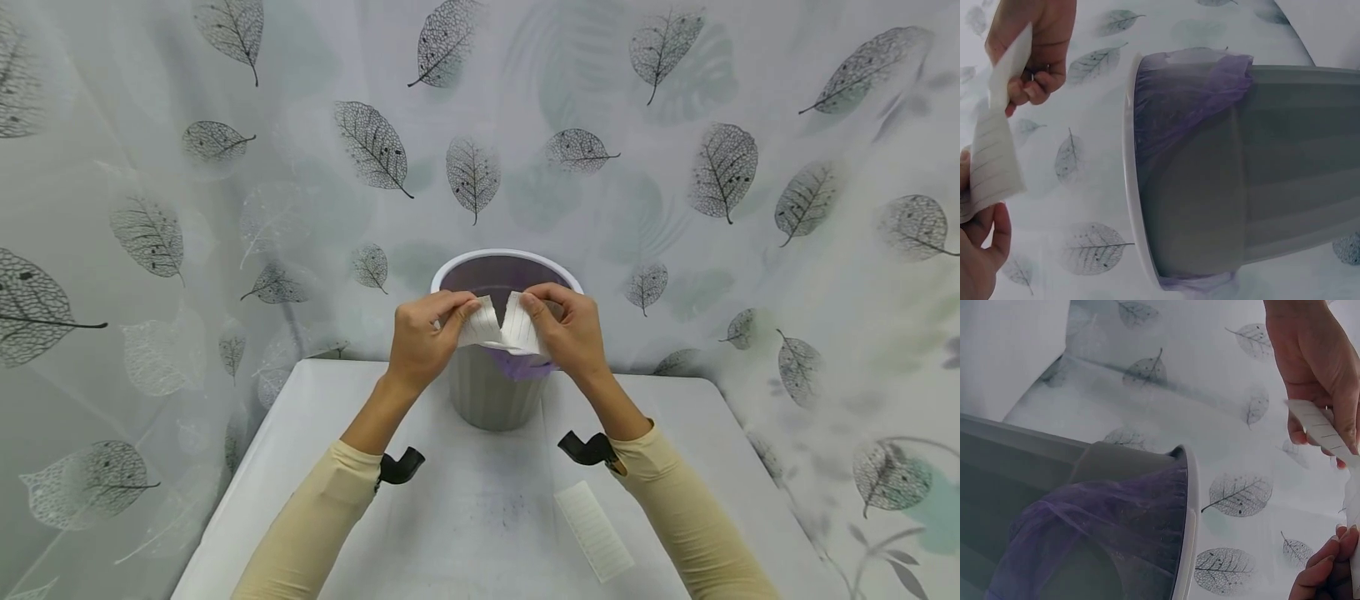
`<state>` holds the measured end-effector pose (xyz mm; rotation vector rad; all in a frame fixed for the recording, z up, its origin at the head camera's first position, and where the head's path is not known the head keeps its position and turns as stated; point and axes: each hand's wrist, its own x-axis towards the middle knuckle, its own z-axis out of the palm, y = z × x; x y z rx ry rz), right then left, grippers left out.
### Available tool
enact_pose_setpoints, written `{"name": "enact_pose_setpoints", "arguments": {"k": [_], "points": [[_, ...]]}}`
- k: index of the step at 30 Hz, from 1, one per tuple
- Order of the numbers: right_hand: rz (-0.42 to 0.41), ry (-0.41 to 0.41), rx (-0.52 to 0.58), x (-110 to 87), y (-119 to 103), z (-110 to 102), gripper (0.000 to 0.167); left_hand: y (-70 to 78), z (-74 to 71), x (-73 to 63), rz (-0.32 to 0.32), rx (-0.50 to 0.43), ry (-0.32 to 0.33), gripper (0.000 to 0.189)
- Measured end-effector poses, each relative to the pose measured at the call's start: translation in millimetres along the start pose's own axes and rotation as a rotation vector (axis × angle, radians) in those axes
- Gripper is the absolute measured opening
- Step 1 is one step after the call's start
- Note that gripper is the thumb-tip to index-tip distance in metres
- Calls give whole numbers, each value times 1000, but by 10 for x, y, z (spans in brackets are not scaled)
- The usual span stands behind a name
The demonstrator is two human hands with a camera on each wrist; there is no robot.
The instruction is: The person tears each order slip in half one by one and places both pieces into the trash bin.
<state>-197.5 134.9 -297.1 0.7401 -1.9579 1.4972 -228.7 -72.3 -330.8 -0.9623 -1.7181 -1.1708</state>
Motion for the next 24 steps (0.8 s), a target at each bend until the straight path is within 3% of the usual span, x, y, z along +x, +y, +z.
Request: {"name": "enact_pose_setpoints", "arguments": {"k": [17, 24], "points": [[65, 71, 0, 32, 91, -153, 9, -21, -93, 31, -21, 14, 43, 5], [69, 74, -84, 139, 520, -255, 12, -57, -95, 109, -24, 19, 53, 5]]}}
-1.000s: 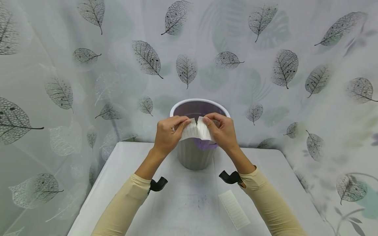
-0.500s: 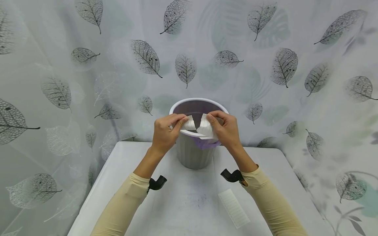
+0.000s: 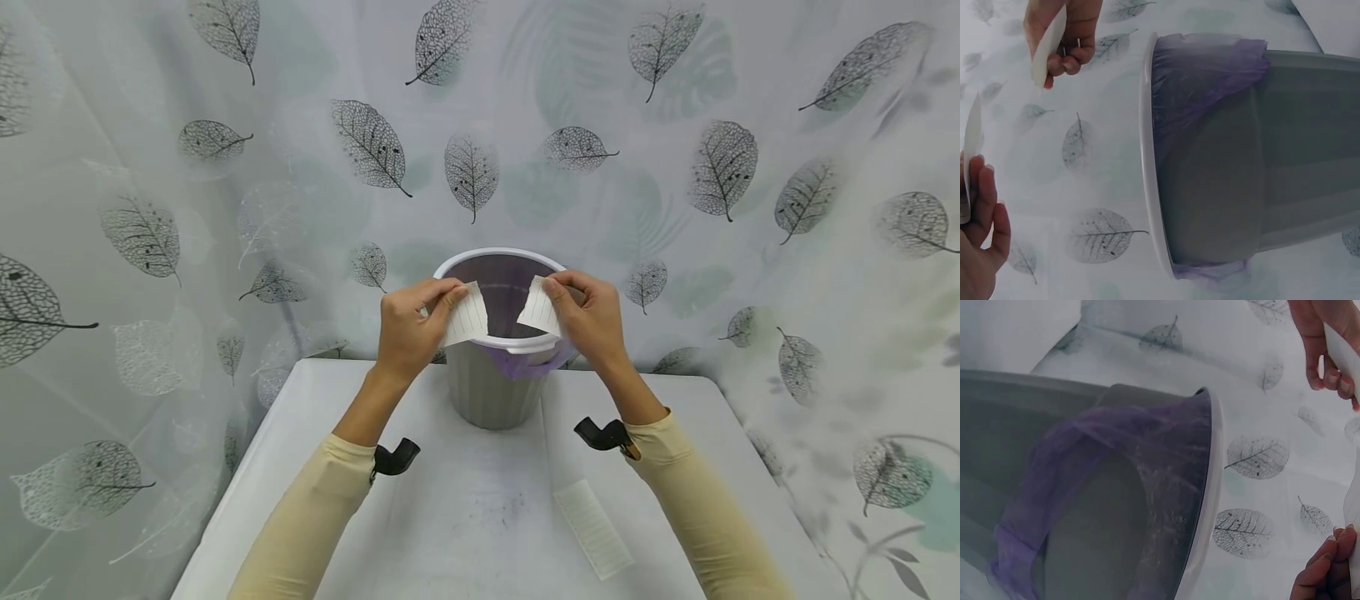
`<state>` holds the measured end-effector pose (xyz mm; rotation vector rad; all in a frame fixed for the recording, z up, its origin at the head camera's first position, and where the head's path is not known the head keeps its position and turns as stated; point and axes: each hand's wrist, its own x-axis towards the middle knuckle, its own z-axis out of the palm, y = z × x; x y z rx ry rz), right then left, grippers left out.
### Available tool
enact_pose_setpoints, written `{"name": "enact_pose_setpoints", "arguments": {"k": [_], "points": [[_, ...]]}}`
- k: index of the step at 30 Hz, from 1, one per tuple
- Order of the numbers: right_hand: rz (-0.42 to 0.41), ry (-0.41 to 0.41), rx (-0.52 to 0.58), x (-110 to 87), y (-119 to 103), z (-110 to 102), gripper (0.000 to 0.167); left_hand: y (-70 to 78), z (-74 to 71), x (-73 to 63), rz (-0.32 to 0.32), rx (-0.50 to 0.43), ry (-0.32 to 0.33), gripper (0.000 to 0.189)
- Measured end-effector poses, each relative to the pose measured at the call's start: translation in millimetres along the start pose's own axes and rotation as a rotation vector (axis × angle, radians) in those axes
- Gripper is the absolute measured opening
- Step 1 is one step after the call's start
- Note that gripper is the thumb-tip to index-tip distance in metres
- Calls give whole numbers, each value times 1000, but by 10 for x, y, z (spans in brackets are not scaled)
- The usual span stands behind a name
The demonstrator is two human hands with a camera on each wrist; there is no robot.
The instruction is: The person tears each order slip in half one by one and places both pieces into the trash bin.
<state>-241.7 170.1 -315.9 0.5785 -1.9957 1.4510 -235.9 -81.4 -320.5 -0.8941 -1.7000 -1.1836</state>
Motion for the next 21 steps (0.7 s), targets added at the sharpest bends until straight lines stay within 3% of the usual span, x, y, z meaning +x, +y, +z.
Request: {"name": "enact_pose_setpoints", "arguments": {"k": [12, 21], "points": [[-51, -48, -114, 298, 272, 74, 16, -272, 242, 207, -140, 50, -64, 14], [49, -83, -197, 393, 382, 114, 16, -393, 343, 233, -235, 106, -93, 14]]}}
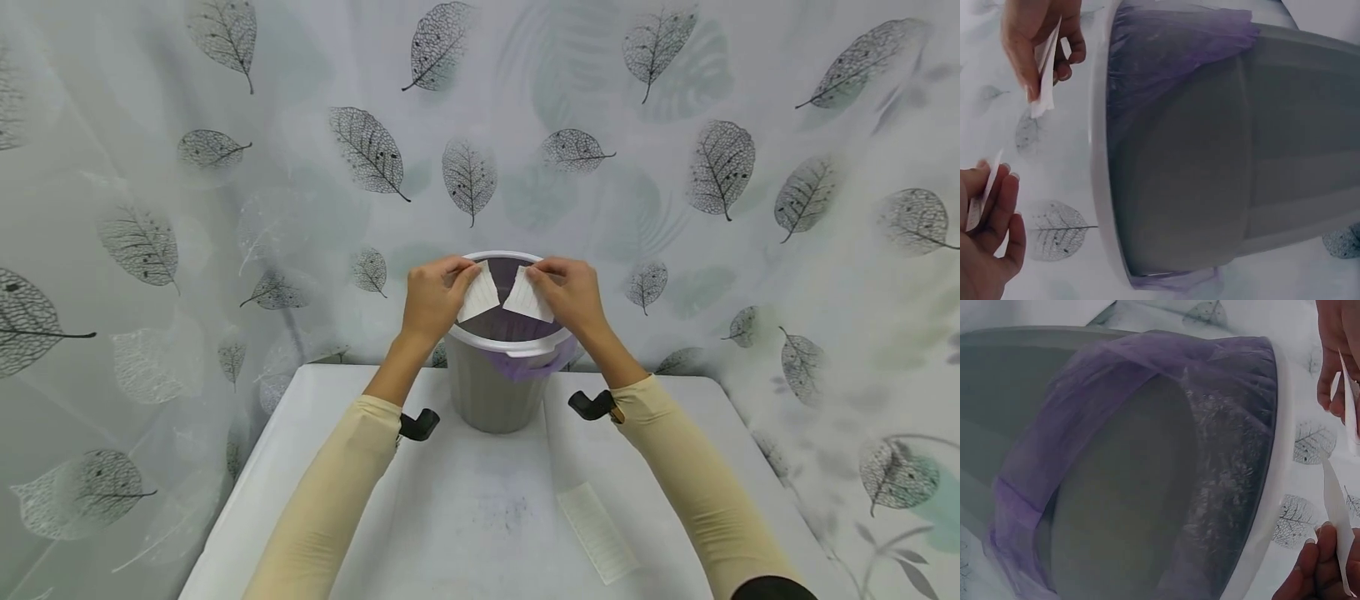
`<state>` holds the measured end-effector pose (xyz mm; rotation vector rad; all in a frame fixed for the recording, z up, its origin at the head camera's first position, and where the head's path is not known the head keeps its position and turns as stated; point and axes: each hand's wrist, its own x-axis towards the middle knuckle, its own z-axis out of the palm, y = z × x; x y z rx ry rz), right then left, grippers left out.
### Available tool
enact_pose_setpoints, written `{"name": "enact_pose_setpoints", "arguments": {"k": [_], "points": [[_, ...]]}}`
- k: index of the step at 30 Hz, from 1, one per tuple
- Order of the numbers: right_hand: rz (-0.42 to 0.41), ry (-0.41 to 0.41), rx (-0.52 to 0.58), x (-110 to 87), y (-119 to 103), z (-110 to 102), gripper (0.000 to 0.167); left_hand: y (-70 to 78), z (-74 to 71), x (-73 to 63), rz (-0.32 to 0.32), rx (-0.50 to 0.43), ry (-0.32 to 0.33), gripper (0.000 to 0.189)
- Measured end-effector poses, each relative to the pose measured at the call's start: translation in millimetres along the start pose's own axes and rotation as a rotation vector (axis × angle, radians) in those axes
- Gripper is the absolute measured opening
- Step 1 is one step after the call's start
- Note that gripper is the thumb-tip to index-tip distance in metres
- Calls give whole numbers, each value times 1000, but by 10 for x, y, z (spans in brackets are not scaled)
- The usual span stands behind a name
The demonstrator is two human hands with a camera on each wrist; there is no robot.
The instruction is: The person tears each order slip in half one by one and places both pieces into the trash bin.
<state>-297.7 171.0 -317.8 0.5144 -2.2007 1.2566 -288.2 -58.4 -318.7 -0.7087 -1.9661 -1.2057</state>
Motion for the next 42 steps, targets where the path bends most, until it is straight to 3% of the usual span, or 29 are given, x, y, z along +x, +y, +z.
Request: {"name": "enact_pose_setpoints", "arguments": {"k": [8, 15, 21, 27, 34, 42], "points": [[22, -58, -62, 1, 63, 18, 16, -132, 65, -22, -48, 91, -49, 15], [51, -90, -114, -32, 142, 55, 16, -255, 134, -91, -59, 100, -97, 16], [26, -142, -152, -79, 196, 99, 14, -309, 187, -150, -66, 124, -147, 16], [21, -189, -197, -117, 241, 110, 15, -312, 233, -163, -75, 196, -207, 17], [48, -237, -203, -135, 247, 95, 15, -297, 238, -165, -142, 239, -302, 20], [52, -267, -215, -153, 242, 86, 14, -291, 229, -161, -157, 266, -330, 22]]}}
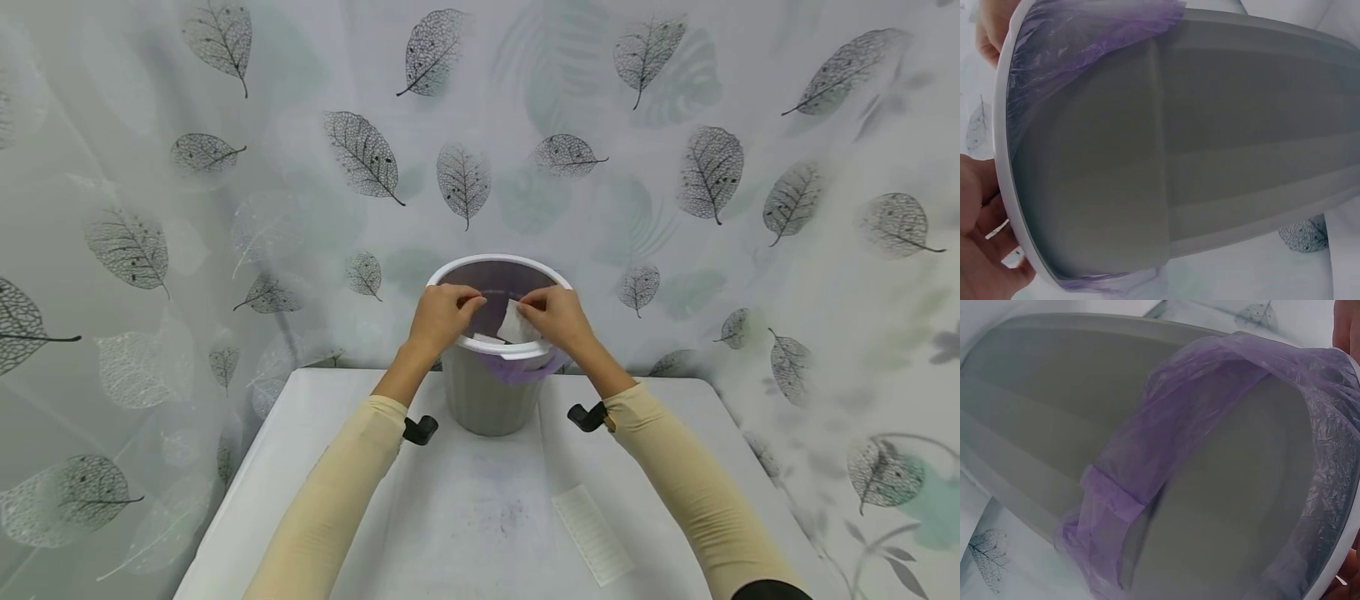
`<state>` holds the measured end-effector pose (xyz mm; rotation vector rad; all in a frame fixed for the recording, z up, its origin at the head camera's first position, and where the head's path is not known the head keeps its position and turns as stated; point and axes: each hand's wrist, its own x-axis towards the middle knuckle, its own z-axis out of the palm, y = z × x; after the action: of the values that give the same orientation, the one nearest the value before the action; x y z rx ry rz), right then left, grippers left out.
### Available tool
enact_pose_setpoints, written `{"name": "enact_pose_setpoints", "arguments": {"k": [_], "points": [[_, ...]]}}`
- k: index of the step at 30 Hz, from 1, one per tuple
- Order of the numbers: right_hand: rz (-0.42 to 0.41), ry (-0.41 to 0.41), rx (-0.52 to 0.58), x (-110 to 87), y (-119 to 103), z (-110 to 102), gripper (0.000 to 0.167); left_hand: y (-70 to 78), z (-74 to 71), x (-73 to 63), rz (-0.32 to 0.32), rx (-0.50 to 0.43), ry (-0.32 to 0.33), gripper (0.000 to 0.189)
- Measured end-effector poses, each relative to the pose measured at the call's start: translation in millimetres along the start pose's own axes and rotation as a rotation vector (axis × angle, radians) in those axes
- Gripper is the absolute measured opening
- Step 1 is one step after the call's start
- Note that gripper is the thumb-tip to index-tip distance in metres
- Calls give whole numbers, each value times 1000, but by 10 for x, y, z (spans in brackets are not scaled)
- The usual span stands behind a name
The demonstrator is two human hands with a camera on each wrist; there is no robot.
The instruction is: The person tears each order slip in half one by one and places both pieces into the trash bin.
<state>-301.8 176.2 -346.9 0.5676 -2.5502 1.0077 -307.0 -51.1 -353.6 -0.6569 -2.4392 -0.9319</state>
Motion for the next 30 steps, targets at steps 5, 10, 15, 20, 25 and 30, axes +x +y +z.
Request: {"name": "enact_pose_setpoints", "arguments": {"k": [5, 10, 15, 20, 25, 30], "points": [[-6, -22, -15, -15, -12, 9, 14, 0, -4, -9, 4, -1, 0, 22], [-8, -25, -16, -53, -14, 1, 15, -11, -14, -57, 15, -22, -2, 21], [-39, 15, 7, -151, -41, -62, 17, -34, -62, -154, 63, -56, 34, 20], [-109, 107, 65, -301, -81, -172, 15, -31, -131, -278, 152, -69, 111, 20], [-151, 192, 86, -458, -83, -280, 12, -8, -174, -432, 238, -89, 206, 20], [-154, 232, 126, -651, -105, -381, 12, 45, -201, -612, 282, -109, 311, 19]]}}
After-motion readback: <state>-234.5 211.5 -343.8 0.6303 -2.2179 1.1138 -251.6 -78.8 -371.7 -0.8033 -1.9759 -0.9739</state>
